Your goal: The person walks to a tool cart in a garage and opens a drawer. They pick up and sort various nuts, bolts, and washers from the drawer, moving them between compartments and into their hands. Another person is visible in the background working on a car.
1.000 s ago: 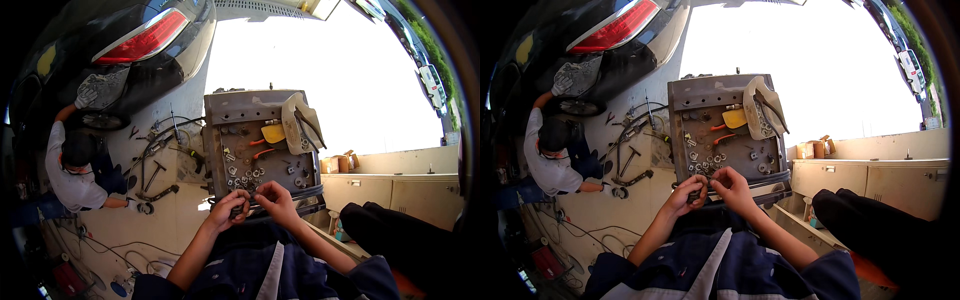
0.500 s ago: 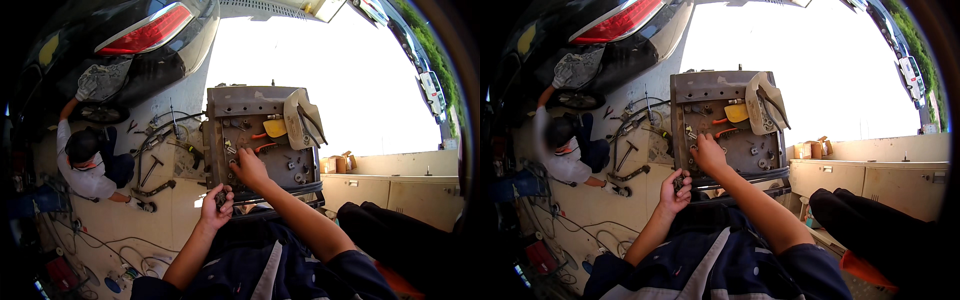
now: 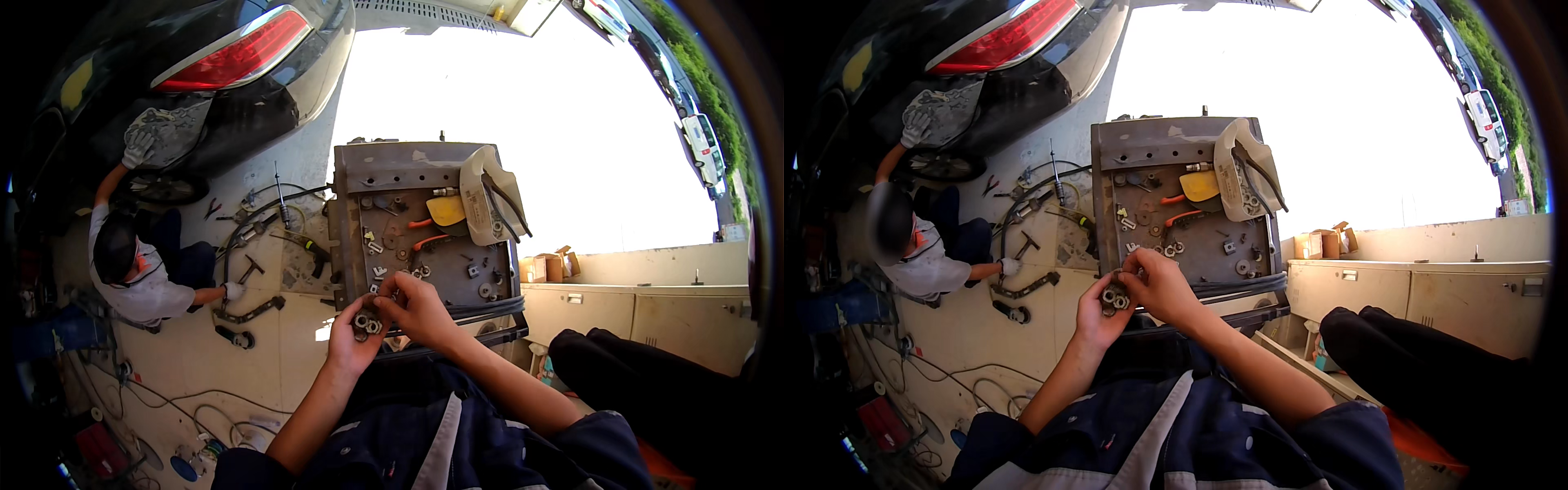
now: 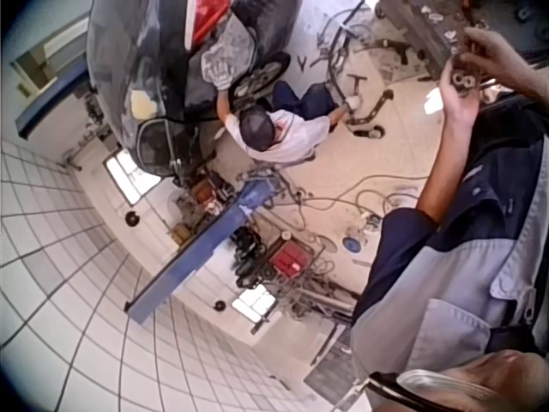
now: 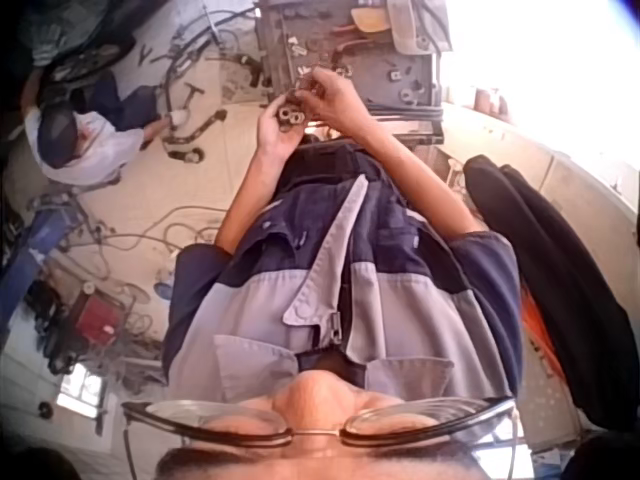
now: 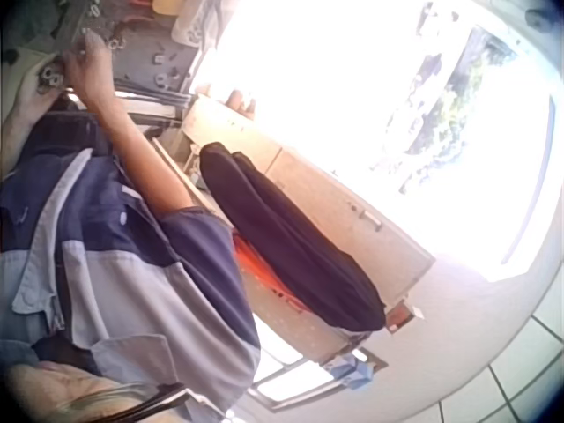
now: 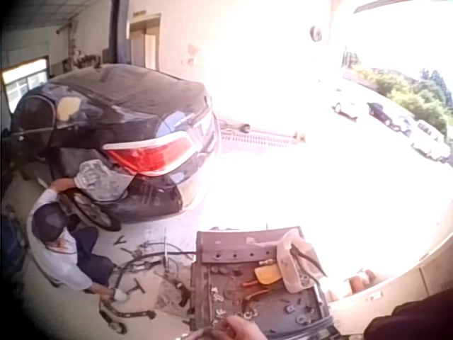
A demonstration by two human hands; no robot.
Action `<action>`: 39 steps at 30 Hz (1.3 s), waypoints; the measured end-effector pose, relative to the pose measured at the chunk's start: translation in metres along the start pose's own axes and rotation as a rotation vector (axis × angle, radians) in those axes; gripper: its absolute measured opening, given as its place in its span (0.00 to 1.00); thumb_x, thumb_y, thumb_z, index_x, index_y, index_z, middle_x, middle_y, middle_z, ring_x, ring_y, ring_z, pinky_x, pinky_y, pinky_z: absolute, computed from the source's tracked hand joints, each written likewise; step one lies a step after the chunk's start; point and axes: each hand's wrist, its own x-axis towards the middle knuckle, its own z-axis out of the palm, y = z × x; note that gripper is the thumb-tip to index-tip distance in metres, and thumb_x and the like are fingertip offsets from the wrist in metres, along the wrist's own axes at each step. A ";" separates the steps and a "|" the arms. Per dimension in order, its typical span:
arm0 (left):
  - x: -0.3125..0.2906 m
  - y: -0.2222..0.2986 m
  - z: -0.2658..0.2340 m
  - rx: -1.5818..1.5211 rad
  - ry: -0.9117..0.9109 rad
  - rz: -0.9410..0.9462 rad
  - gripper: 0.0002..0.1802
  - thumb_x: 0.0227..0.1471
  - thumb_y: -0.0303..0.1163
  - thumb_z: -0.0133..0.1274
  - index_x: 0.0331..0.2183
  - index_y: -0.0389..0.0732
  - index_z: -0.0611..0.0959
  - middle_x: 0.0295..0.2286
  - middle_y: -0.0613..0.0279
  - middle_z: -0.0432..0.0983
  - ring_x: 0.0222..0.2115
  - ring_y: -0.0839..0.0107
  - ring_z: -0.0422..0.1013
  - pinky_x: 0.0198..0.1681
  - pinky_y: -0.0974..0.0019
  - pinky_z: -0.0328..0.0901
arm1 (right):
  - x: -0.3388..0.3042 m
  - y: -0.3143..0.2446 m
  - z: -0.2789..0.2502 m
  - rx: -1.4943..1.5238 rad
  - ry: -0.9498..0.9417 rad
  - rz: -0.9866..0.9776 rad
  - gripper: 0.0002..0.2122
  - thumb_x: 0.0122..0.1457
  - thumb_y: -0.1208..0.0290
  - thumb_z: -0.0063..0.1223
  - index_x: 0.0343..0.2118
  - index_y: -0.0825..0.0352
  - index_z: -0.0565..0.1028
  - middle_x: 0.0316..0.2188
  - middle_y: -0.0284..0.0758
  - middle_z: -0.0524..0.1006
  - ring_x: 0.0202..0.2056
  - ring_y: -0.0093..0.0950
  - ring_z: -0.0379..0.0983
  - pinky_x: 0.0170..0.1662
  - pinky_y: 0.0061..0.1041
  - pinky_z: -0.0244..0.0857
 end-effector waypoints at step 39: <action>0.006 0.019 -0.004 0.170 -0.099 -0.070 0.12 0.62 0.35 0.45 0.34 0.37 0.78 0.35 0.55 0.77 0.40 0.59 0.73 0.44 0.59 0.71 | -0.028 0.068 -0.046 -0.023 0.190 0.366 0.09 0.55 0.68 0.59 0.34 0.70 0.79 0.28 0.39 0.80 0.32 0.37 0.76 0.37 0.31 0.69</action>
